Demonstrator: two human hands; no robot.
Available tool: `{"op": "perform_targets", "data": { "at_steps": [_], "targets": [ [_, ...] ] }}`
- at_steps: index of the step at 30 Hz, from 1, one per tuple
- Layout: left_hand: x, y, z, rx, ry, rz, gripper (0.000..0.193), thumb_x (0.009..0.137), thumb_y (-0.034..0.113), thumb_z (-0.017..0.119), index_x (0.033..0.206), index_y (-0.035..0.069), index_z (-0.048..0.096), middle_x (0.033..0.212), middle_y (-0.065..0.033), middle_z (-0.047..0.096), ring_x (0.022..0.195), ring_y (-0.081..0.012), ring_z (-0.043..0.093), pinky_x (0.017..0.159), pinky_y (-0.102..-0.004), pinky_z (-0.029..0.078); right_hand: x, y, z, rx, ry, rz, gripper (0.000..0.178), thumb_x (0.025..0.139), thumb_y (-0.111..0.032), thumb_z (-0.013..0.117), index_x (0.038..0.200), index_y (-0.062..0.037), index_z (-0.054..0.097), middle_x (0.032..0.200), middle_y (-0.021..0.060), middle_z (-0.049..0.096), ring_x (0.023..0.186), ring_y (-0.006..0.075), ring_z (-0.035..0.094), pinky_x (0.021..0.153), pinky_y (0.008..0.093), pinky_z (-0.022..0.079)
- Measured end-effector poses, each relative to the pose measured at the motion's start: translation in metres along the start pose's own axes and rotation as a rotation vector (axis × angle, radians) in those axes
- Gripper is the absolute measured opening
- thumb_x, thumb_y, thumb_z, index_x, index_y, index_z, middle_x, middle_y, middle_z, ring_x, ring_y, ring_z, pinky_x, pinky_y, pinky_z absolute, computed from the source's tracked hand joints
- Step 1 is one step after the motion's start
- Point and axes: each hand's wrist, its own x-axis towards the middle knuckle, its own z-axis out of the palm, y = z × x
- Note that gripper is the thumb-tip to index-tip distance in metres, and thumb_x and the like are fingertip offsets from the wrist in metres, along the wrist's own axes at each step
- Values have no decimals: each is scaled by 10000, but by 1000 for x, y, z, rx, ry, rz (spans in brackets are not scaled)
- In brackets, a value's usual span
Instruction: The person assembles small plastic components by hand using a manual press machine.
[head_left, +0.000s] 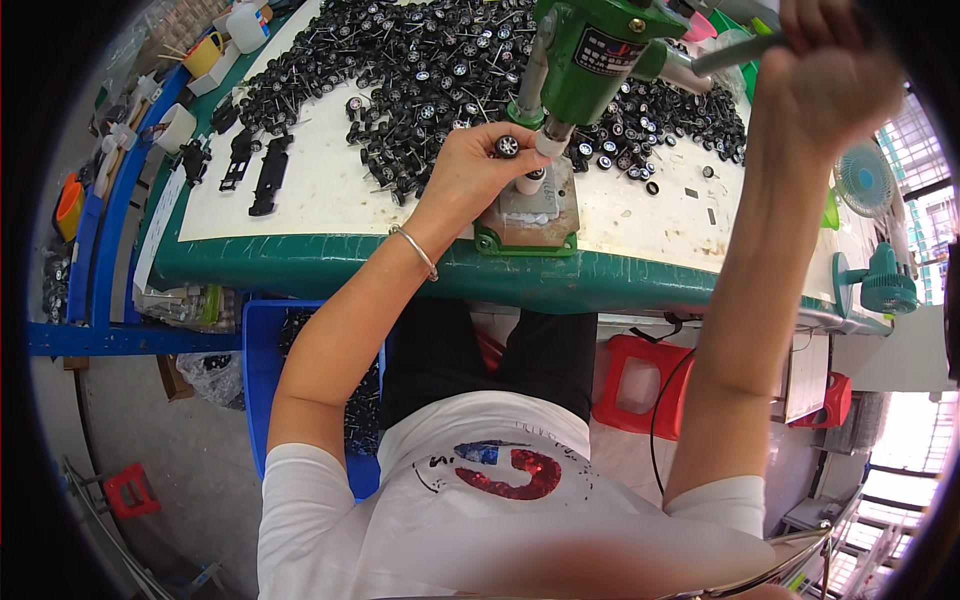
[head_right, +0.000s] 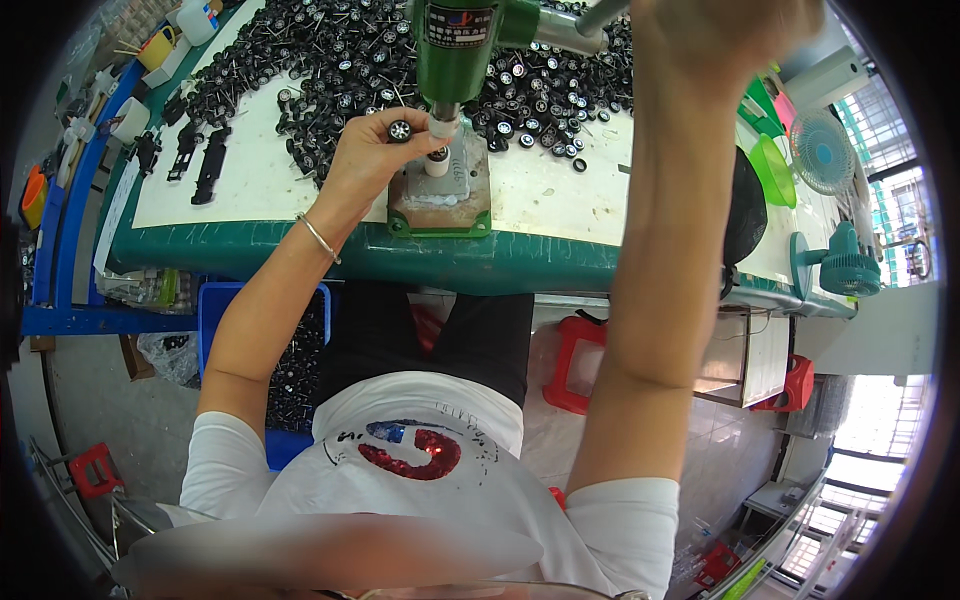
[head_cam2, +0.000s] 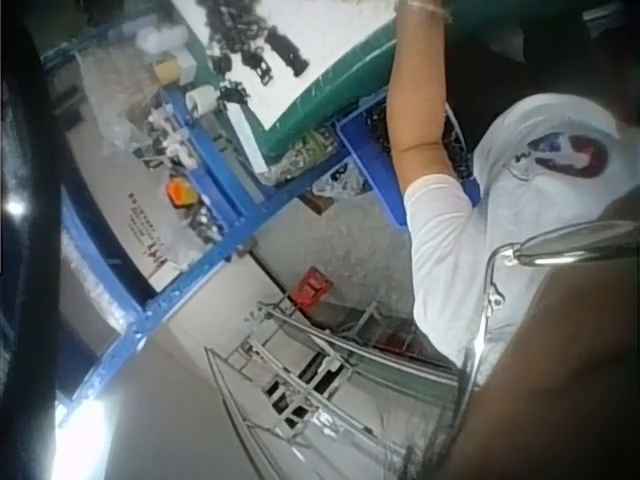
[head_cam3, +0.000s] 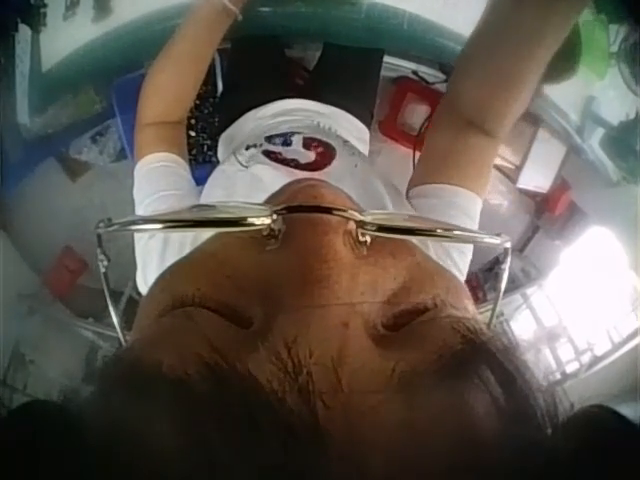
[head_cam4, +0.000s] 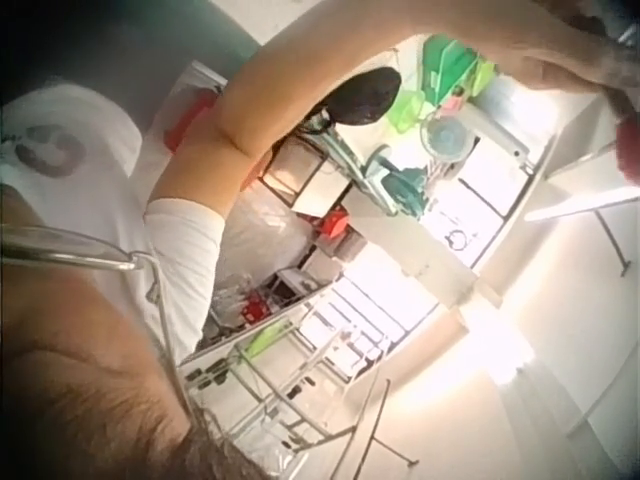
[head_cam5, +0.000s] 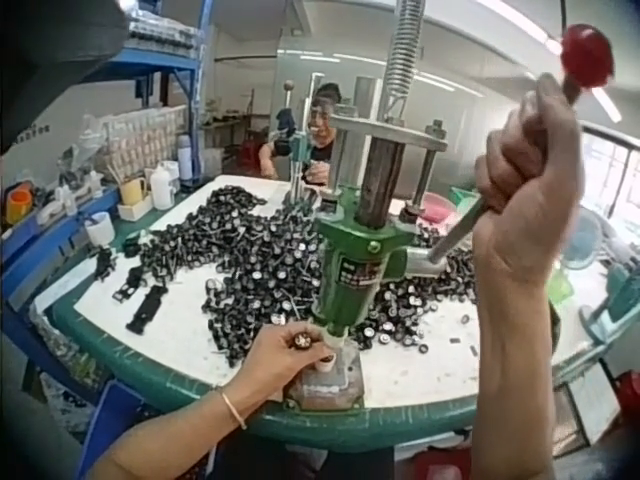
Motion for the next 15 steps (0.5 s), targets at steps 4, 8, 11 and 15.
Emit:
{"op": "perform_targets", "data": {
  "at_steps": [4, 8, 11, 15],
  "targets": [
    [0, -2, -2, 6, 6, 6, 192, 792, 128, 760, 951, 29, 719, 816, -32, 679, 694, -71, 606, 663, -234, 501, -10, -13, -3, 92, 29, 3, 235, 825, -146, 468, 612, -115, 374, 526, -24, 214, 454, 98, 136, 462, 282, 138],
    [-3, -1, -1, -29, 4, 21, 227, 783, 168, 774, 962, 37, 720, 796, -36, 676, 675, -67, 599, 636, -229, 485, -5, -5, -6, 144, -29, 88, 239, 852, -145, 484, 639, -103, 385, 547, -15, 215, 479, 99, 160, 480, 283, 171],
    [2, -5, 1, 59, -57, -53, 236, 788, 198, 777, 966, 53, 719, 795, -22, 666, 682, -63, 589, 597, -218, 444, 32, 26, -34, 210, -135, 212, 206, 895, -162, 509, 712, -83, 457, 587, -1, 312, 505, 109, 256, 496, 279, 232],
    [-1, -3, -5, -45, -111, -39, 154, 861, 135, 691, 972, 30, 673, 890, -60, 696, 835, -91, 629, 738, -236, 476, 55, 48, -9, 724, -65, 1119, 225, 914, -319, 638, 815, -140, 544, 579, -106, 382, 426, 18, 309, 368, 179, 217]
  ]
}}
